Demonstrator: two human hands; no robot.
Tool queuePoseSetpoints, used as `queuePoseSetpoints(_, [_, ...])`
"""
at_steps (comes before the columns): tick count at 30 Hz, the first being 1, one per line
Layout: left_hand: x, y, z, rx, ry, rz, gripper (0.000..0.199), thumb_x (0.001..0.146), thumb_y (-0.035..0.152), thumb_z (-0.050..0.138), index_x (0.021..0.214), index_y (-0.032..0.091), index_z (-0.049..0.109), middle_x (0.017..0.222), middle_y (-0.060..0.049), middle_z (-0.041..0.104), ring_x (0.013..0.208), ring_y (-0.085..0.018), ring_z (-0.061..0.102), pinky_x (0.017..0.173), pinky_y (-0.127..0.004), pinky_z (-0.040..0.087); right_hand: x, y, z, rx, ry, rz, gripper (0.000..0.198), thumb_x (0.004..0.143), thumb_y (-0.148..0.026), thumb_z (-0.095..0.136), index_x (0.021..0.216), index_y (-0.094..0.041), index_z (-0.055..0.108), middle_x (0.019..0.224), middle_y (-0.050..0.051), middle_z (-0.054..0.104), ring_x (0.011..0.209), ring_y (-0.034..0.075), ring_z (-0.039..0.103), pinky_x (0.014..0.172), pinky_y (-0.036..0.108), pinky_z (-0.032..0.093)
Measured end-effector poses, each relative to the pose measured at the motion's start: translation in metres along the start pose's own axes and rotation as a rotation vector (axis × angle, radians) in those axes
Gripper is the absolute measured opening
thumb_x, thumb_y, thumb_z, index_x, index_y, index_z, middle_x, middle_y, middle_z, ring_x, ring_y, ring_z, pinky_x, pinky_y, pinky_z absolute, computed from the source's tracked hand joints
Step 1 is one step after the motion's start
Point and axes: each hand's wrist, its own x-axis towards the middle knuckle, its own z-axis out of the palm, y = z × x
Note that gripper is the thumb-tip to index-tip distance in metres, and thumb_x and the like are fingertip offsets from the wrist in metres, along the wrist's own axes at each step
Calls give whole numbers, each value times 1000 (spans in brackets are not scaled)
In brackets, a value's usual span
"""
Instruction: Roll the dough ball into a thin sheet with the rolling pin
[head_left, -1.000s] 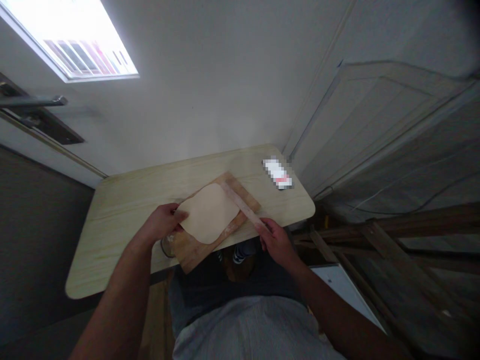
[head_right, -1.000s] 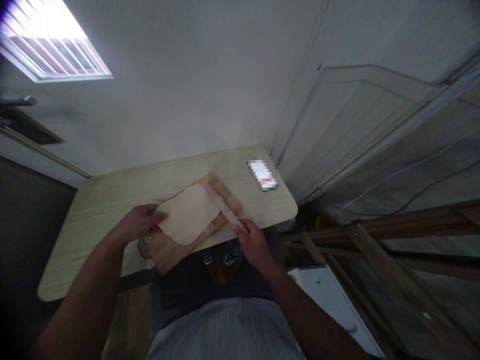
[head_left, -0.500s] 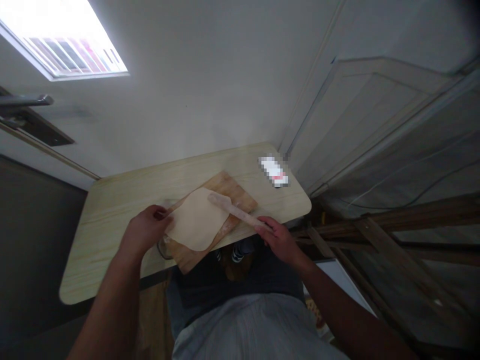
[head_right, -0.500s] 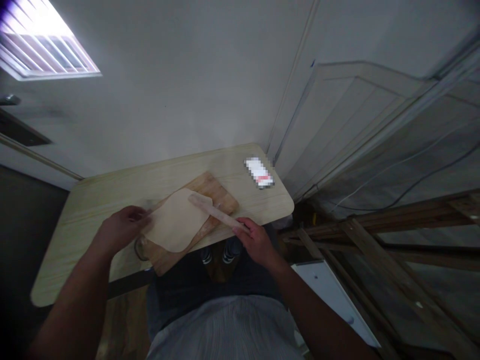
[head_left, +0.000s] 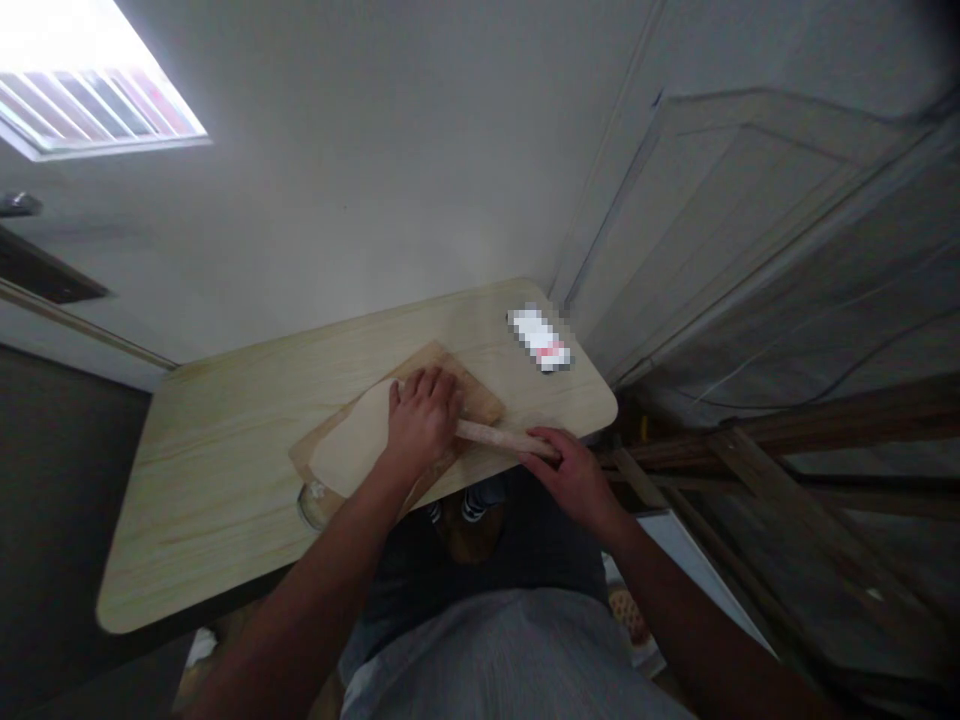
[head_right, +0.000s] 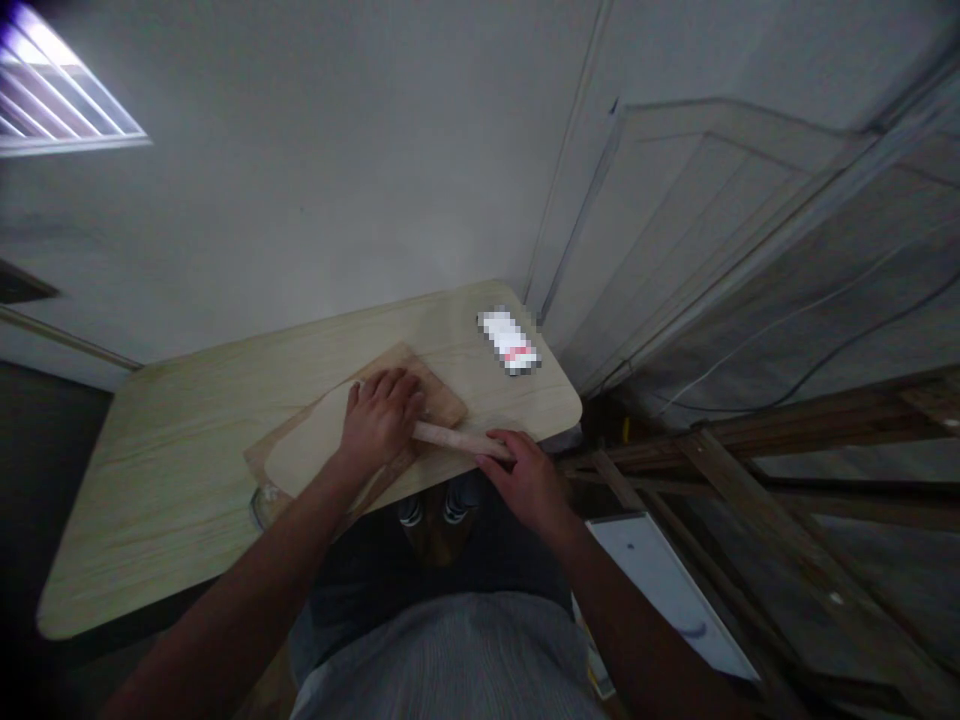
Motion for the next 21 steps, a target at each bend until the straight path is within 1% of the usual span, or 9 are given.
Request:
queuePoseSetpoints(2, [2, -1, -1, 12, 13, 1, 45, 103, 44, 35, 138, 25, 55, 153, -12, 49, 142, -34, 38, 117, -59, 22, -4, -1, 1, -63, 3, -1, 37, 90, -51, 63, 116, -24, 69, 115, 9, 71, 105, 26, 66, 96, 40, 48])
queuePoseSetpoints(5, [15, -4, 0, -14, 4, 62, 45, 102, 45, 36, 139, 27, 55, 153, -10, 49, 143, -32, 37, 118, -56, 21, -12, -4, 3, -121, -35, 18, 39, 95, -56, 54, 114, -24, 67, 109, 9, 72, 98, 26, 68, 88, 37, 49])
queuePoseSetpoints(8, [37, -4, 3, -53, -33, 154, 42, 102, 44, 38, 136, 28, 58, 150, -8, 52, 141, -30, 40, 118, -53, 23, -20, -8, 4, -154, -85, 73, 41, 97, -61, 47, 103, -25, 67, 91, 6, 73, 84, 24, 69, 76, 32, 46])
queuePoseSetpoints(11, [59, 1, 8, -84, -98, 276, 42, 102, 45, 37, 135, 28, 58, 147, -7, 54, 135, -29, 45, 115, -50, 27, -26, -11, 5, -111, -133, 147, 46, 100, -62, 39, 92, -25, 65, 73, 3, 67, 67, 20, 64, 65, 29, 40])
queuePoseSetpoints(14, [77, 7, 14, -113, -141, 358, 43, 103, 45, 36, 135, 27, 57, 148, -7, 54, 135, -27, 46, 113, -45, 30, -28, -14, 9, -6, -149, 205, 51, 100, -63, 35, 81, -24, 62, 63, 0, 62, 59, 17, 59, 59, 27, 36])
queuePoseSetpoints(16, [82, 10, 17, -123, -144, 353, 43, 103, 44, 36, 135, 26, 58, 148, -7, 53, 135, -26, 47, 112, -43, 32, -29, -16, 12, 76, -149, 244, 52, 100, -64, 35, 78, -24, 60, 60, -1, 59, 56, 15, 57, 57, 26, 36])
queuePoseSetpoints(18, [82, 11, 18, -122, -132, 319, 43, 103, 44, 36, 135, 25, 58, 147, -8, 54, 134, -26, 48, 111, -43, 33, -29, -16, 14, 165, -161, 292, 51, 99, -65, 37, 79, -23, 60, 57, -2, 57, 53, 14, 55, 55, 25, 38])
queuePoseSetpoints(21, [69, 6, 15, -104, -105, 244, 43, 103, 42, 37, 136, 24, 58, 148, -9, 54, 133, -28, 49, 112, -45, 33, -26, -14, 14, 250, -182, 353, 48, 96, -67, 43, 87, -23, 61, 56, -4, 56, 48, 13, 53, 51, 25, 39])
